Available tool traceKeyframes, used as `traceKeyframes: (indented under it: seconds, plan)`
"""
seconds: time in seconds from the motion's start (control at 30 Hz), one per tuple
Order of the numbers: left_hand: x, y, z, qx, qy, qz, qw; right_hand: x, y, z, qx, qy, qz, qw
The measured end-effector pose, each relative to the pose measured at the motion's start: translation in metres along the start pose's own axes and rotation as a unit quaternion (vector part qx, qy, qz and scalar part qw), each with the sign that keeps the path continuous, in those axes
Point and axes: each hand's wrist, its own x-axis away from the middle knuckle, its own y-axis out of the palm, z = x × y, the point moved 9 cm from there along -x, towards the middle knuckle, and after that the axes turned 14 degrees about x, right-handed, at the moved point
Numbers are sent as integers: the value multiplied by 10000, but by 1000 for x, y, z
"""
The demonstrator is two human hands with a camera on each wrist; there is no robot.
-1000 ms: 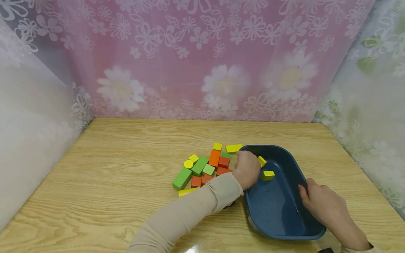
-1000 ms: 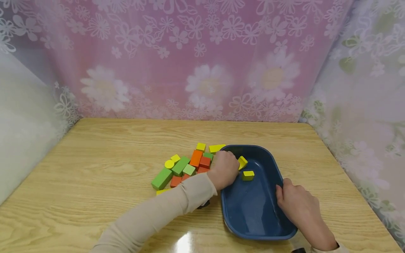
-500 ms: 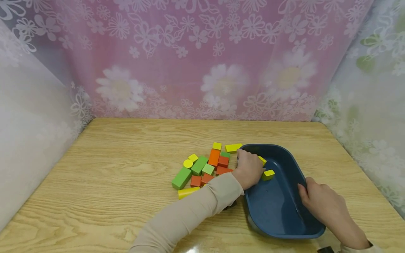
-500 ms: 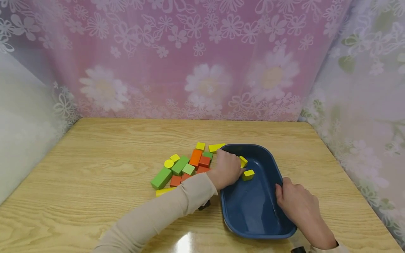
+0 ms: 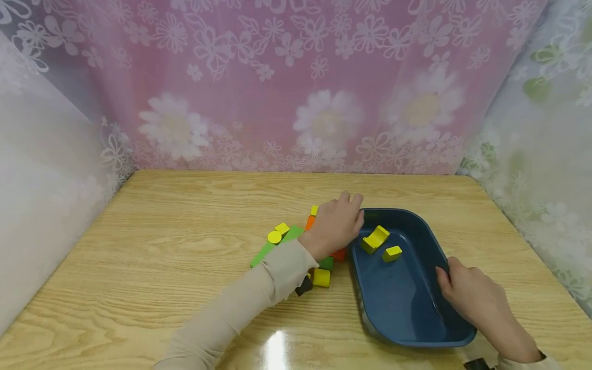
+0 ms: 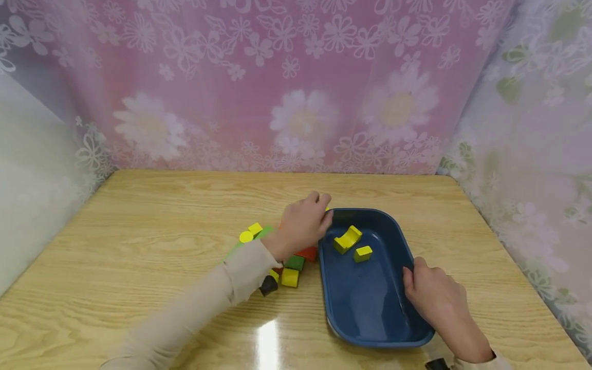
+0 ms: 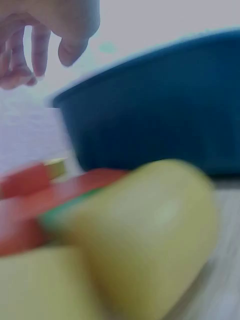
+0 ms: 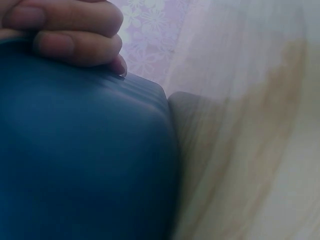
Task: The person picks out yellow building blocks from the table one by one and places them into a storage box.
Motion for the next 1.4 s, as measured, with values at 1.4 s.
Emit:
traceKeyframes:
  seconds: [1.4]
  plan:
    - [105,-7,-143,998,-2459,-1539,9518,-1,1,0,-54,-45,-1,10000]
